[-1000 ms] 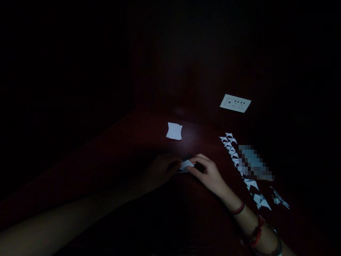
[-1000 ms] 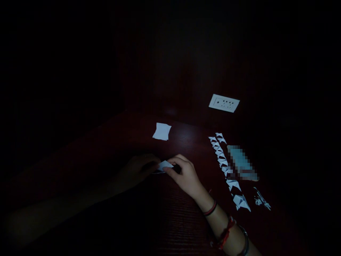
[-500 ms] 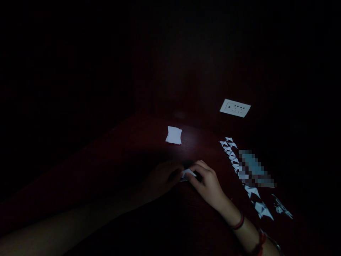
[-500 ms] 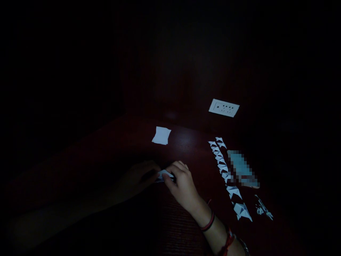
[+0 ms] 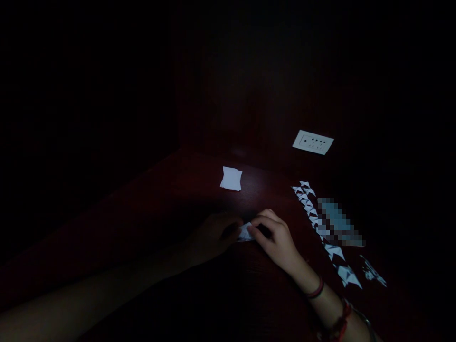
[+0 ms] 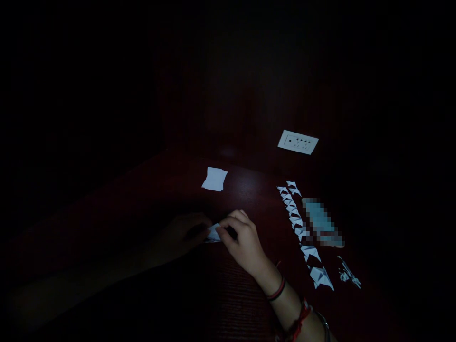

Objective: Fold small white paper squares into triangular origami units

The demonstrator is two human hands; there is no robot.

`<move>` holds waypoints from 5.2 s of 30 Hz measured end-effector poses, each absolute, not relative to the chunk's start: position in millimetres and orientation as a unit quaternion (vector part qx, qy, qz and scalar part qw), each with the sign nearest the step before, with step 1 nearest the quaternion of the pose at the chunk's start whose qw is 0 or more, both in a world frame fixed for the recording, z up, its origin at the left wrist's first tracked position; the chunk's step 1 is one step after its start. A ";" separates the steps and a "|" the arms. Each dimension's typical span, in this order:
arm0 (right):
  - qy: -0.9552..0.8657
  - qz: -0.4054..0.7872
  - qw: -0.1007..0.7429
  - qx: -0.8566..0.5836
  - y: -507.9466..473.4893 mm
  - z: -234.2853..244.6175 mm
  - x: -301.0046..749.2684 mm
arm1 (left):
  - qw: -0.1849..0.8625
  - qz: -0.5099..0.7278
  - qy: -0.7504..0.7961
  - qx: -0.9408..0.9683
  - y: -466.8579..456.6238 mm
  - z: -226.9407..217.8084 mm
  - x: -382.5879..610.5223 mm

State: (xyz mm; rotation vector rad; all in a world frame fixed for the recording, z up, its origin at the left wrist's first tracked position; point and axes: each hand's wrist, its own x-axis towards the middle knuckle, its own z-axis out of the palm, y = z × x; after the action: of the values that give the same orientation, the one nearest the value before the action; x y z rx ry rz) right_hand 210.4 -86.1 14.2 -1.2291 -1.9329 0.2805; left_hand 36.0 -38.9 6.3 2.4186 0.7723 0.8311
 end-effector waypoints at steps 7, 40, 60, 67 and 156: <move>-0.756 0.115 0.422 -0.487 -86.2 12.3 208.4 | 0.253 0.300 0.283 0.875 -36.3 5.2 35.0; -0.807 0.031 0.310 -0.502 -87.0 10.3 208.1 | 0.144 0.315 0.257 0.902 -37.0 -2.3 34.2; -0.728 0.155 0.298 -0.597 -73.7 -10.3 218.4 | 0.153 0.299 0.326 0.884 -32.8 -8.8 33.4; -0.764 0.119 0.295 -0.561 -78.3 -3.4 222.4 | 0.019 0.191 0.227 0.955 -31.8 -25.9 31.1; -0.900 0.087 0.136 -0.404 -84.7 17.0 244.7 | -0.009 0.159 0.090 0.983 -5.4 -32.5 12.7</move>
State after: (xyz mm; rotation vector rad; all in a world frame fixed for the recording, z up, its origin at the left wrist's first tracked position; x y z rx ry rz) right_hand 244.7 -84.7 17.0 -1.1702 -2.6060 0.2530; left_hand 12.7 -5.4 -32.5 3.1072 0.2836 0.5019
